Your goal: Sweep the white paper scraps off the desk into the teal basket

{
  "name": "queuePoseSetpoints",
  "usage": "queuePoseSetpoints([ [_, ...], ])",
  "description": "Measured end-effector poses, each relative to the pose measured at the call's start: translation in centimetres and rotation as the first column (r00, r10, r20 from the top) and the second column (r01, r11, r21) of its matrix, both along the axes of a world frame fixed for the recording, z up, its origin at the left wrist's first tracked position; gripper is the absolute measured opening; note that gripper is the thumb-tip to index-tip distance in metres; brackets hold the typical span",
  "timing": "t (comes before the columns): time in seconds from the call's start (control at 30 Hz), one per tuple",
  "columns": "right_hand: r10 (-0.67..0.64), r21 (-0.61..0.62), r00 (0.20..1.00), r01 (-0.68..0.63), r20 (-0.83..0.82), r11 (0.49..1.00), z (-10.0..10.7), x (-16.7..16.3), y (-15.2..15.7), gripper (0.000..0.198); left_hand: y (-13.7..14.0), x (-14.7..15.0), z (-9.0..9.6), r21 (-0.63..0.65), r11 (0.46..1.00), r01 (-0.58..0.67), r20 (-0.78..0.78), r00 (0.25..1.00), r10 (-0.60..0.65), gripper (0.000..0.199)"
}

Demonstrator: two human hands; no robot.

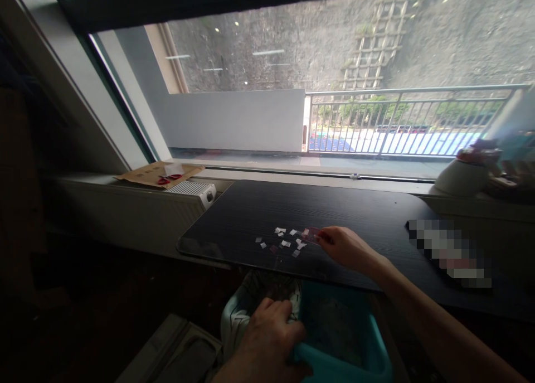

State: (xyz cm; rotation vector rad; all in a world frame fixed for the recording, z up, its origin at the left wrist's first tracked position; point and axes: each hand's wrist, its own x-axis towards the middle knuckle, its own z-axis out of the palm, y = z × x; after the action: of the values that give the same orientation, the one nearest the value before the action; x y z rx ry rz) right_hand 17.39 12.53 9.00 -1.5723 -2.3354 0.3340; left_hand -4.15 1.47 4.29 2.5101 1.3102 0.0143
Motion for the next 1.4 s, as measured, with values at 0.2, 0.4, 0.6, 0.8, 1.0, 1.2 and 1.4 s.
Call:
queuePoseSetpoints([
  [0.2,-0.069,0.068,0.997,0.067,0.027,0.995,0.1,0.3,1.0,0.032,0.0,0.3,0.1,-0.003,1.000,0.001,-0.002,1.000,-0.001,0.034],
  [0.4,-0.075,0.016,0.996,0.074,0.050,0.997,-0.3,1.0,1.3,0.028,0.1,0.1,0.1,-0.033,0.999,-0.032,-0.012,0.999,0.032,0.033],
  [0.6,-0.080,0.011,0.996,0.079,0.046,0.997,0.5,2.4,-0.2,0.033,-0.2,0.3,0.2,-0.007,1.000,-0.015,0.030,0.999,0.015,0.031],
  [0.8,-0.067,-0.007,0.997,0.067,0.044,0.998,0.5,1.7,0.1,0.032,-0.1,0.3,0.1,0.015,1.000,-0.027,0.008,1.000,0.027,0.033],
  [1.0,-0.064,0.009,0.997,0.064,0.032,0.998,-0.1,0.7,1.2,0.029,-0.2,0.4,0.0,0.041,0.999,-0.035,-0.003,0.999,0.035,0.034],
  [1.2,-0.095,-0.008,0.993,0.095,0.067,0.995,0.1,1.8,0.4,0.029,-0.1,0.2,0.2,0.011,1.000,-0.026,0.010,1.000,0.026,0.031],
  [1.4,-0.102,0.022,0.992,0.100,0.081,0.995,0.5,3.2,-1.3,0.029,-0.3,0.5,0.3,0.026,0.999,-0.034,0.036,0.999,0.033,0.033],
])
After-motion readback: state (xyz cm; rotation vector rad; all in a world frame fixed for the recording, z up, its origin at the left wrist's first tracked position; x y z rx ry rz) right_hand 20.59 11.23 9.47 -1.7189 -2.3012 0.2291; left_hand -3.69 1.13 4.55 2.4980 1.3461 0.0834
